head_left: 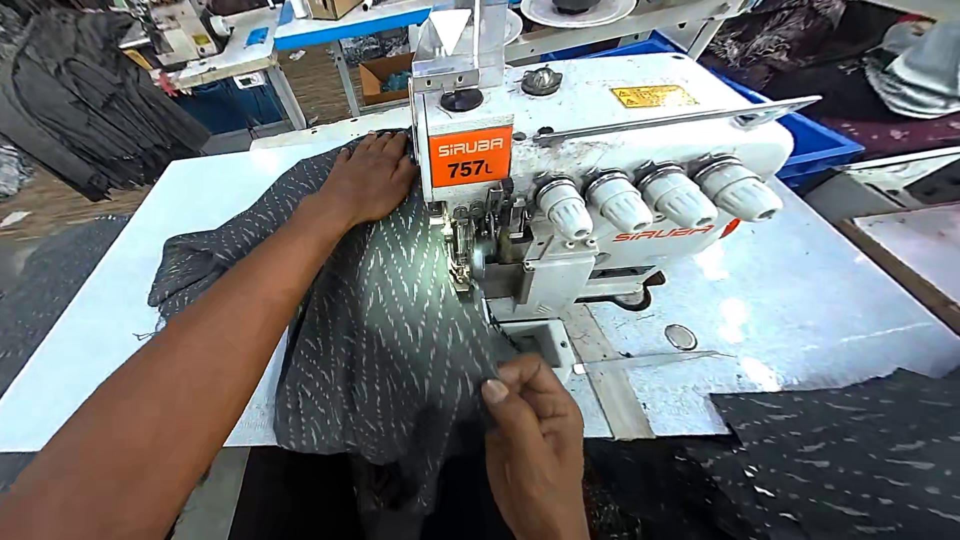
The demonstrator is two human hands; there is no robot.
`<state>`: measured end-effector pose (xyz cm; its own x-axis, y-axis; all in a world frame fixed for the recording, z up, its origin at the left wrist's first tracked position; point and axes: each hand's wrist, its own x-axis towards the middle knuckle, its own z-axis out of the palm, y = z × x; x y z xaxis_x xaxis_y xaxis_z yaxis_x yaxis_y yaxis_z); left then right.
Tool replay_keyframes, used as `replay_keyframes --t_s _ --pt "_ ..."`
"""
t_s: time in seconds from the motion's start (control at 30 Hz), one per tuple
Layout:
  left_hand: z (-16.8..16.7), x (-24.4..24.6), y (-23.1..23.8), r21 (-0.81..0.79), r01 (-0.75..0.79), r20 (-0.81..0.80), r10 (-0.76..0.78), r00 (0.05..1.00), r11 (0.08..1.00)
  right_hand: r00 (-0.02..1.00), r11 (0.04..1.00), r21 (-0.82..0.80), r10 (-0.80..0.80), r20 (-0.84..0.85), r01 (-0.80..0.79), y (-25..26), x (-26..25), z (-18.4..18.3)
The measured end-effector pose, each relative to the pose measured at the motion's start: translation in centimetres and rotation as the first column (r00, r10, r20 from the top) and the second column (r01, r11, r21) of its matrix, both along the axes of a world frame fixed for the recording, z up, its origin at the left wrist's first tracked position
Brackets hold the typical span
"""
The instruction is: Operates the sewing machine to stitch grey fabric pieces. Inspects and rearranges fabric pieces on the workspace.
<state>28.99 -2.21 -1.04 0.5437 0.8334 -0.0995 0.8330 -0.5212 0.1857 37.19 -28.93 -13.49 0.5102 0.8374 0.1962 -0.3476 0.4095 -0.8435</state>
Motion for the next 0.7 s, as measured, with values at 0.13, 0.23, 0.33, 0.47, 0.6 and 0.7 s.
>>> replay_keyframes --t_s 0.13,0.23,0.33,0.47,0.6,0.7 --pt "-0.7 0.0 2.5 0.142 -0.071 0.224 0.038 0.974 0.987 0.998 0.990 -0.125 -0.064 -0.017 0.061 1.4 -0.2 0.8" --pt "-2.2 -2.6 2.5 0.444 -0.090 0.477 -0.150 0.866 0.892 0.999 0.989 -0.145 -0.039 -0.003 0.038 0.5 -0.4 0.8" --pt "-3.7 -11.1 -6.6 0.165 -0.148 0.560 0.031 0.828 0.975 0.971 0.968 -0.142 0.222 0.087 -0.208 -4.2 0.3 0.2" --pt "-10.6 -21.8 -16.8 0.154 -0.278 0.281 0.228 0.932 0.948 0.829 0.824 -0.294 0.540 0.144 -0.485 -8.5 1.6 -1.9" --pt "-8.5 -24.7 -18.6 -0.050 -0.280 0.408 0.276 0.870 0.959 0.746 0.740 -0.238 0.661 0.081 -0.629 -12.8 0.5 -3.5" --pt "-2.0 -25.7 -16.8 -0.349 -0.327 0.691 0.477 0.542 0.878 0.808 0.781 -0.259 0.590 0.009 -0.568 -15.9 -1.0 -3.8"
